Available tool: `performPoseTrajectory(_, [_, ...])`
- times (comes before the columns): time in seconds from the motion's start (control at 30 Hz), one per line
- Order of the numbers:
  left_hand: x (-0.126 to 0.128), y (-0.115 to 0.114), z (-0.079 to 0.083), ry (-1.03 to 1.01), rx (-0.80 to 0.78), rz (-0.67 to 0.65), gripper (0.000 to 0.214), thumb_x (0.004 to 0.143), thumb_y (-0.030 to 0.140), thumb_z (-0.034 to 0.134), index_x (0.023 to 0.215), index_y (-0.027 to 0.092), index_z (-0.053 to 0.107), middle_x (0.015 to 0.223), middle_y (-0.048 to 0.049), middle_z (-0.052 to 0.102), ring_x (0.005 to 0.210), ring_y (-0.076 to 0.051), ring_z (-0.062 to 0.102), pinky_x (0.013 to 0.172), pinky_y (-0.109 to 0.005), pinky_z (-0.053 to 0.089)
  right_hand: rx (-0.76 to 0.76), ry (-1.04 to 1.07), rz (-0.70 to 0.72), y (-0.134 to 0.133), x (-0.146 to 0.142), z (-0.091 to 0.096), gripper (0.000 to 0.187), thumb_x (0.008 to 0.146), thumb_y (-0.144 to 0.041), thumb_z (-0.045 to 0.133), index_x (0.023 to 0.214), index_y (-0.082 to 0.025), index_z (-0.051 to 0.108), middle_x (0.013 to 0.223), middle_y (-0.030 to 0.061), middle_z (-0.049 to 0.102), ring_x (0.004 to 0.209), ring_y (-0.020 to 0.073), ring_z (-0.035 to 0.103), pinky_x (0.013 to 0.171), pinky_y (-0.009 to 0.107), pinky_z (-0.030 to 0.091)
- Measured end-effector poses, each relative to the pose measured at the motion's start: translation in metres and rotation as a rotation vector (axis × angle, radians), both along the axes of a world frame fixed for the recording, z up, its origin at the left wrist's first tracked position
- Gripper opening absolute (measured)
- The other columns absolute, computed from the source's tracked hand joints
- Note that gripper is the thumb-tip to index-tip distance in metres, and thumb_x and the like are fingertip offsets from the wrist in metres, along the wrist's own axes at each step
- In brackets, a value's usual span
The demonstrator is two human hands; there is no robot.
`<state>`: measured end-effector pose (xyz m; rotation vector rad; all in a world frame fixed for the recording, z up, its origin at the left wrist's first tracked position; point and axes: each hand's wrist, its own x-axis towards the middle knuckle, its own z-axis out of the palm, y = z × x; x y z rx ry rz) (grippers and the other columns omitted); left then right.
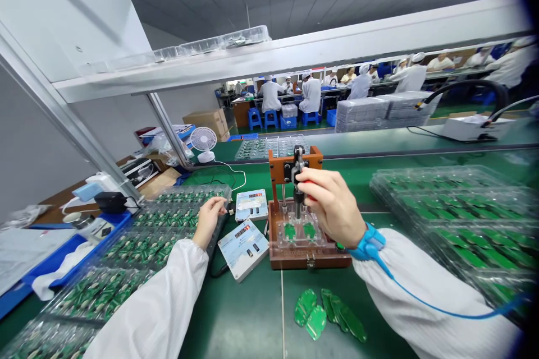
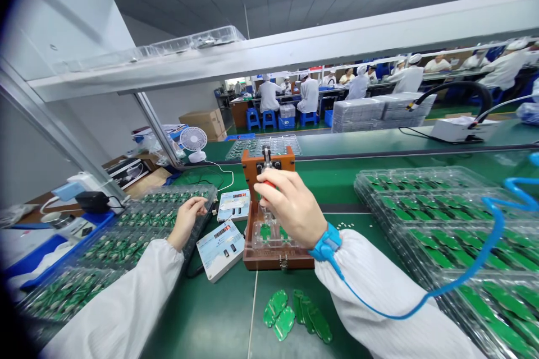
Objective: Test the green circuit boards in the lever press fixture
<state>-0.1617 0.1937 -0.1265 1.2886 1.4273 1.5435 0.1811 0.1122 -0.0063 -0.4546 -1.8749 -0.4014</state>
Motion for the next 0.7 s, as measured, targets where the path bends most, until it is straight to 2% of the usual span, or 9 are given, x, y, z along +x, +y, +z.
performPoseTrajectory(0.07, [0.000,0.000,0.000,0.006,-0.005,-0.005,0.042,0.060,0.054,0.077,0.079,0.016,0.071,0.058,-0.0012,0.061,0.058,-0.017,0.059,0.058,-0.027,0.046,-0.014,0.084,0.016,0.005,-0.004,0.023,0.027,0.105,-0.023,0.049,0.131,-0.028,0.056,0.110,0.0056,0.070,0.101,0.0219,0.065,0.088,0.039,0.054])
performPoseTrajectory(0.17, [0.000,-0.001,0.001,0.017,-0.009,-0.016,0.043,0.062,0.054,0.076,0.080,0.016,0.071,0.060,-0.0010,0.062,0.060,-0.017,0.059,0.059,-0.027,0.047,-0.175,0.269,0.100,0.026,-0.014,0.066,0.020,0.109,-0.033,0.043,0.118,-0.026,0.059,0.083,-0.0007,0.063,0.073,0.0151,0.062,0.072,0.031,0.050])
performPoseTrajectory(0.27, [0.000,-0.003,0.002,0.033,-0.012,-0.028,0.042,0.063,0.053,0.076,0.082,0.015,0.071,0.062,-0.0007,0.062,0.061,-0.017,0.059,0.061,-0.028,0.048,-0.425,0.381,0.170,0.064,-0.020,0.100,0.024,0.109,-0.036,0.042,0.102,-0.022,0.060,0.065,-0.0056,0.050,0.059,0.0117,0.055,0.062,0.026,0.043])
performPoseTrajectory(0.33, [0.000,-0.003,0.003,0.047,-0.013,-0.034,0.043,0.063,0.053,0.075,0.082,0.015,0.070,0.062,-0.0006,0.062,0.061,-0.017,0.060,0.061,-0.028,0.049,-0.648,0.407,0.126,0.089,-0.020,0.110,0.027,0.106,-0.031,0.046,0.089,-0.019,0.062,0.065,-0.0043,0.052,0.061,0.0108,0.054,0.065,0.025,0.042])
performPoseTrajectory(0.43, [0.001,-0.003,0.004,0.076,-0.010,-0.039,0.045,0.063,0.055,0.073,0.082,0.015,0.069,0.061,-0.0003,0.061,0.060,-0.017,0.059,0.061,-0.028,0.049,-0.912,0.377,0.056,0.114,-0.017,0.108,0.033,0.101,-0.027,0.053,0.072,-0.014,0.064,0.065,-0.0006,0.056,0.058,0.0109,0.050,0.063,0.026,0.041])
performPoseTrajectory(0.5, [0.002,-0.003,0.004,0.105,-0.006,-0.041,0.046,0.064,0.057,0.072,0.082,0.015,0.069,0.061,-0.0002,0.060,0.060,-0.017,0.060,0.061,-0.029,0.049,-0.990,0.354,0.043,0.122,-0.017,0.102,0.037,0.099,-0.030,0.054,0.068,-0.013,0.064,0.058,-0.0003,0.054,0.052,0.0115,0.046,0.058,0.028,0.040])
performPoseTrajectory(0.6, [0.003,-0.004,0.004,0.167,0.010,-0.043,0.046,0.066,0.059,0.070,0.082,0.016,0.068,0.062,-0.0011,0.061,0.062,-0.019,0.060,0.062,-0.030,0.050,-0.990,0.373,0.011,0.126,-0.014,0.092,0.040,0.099,-0.042,0.056,0.073,-0.013,0.066,0.059,-0.0006,0.054,0.055,0.0130,0.049,0.061,0.029,0.041])
performPoseTrajectory(0.7, [0.008,-0.009,0.009,0.250,0.038,-0.044,0.041,0.071,0.055,0.067,0.083,0.017,0.070,0.069,-0.0036,0.066,0.068,-0.021,0.062,0.068,-0.033,0.051,-0.884,0.443,-0.056,0.119,0.003,0.074,0.037,0.095,-0.052,0.059,0.092,-0.016,0.066,0.074,-0.0001,0.062,0.072,0.0159,0.057,0.073,0.029,0.044])
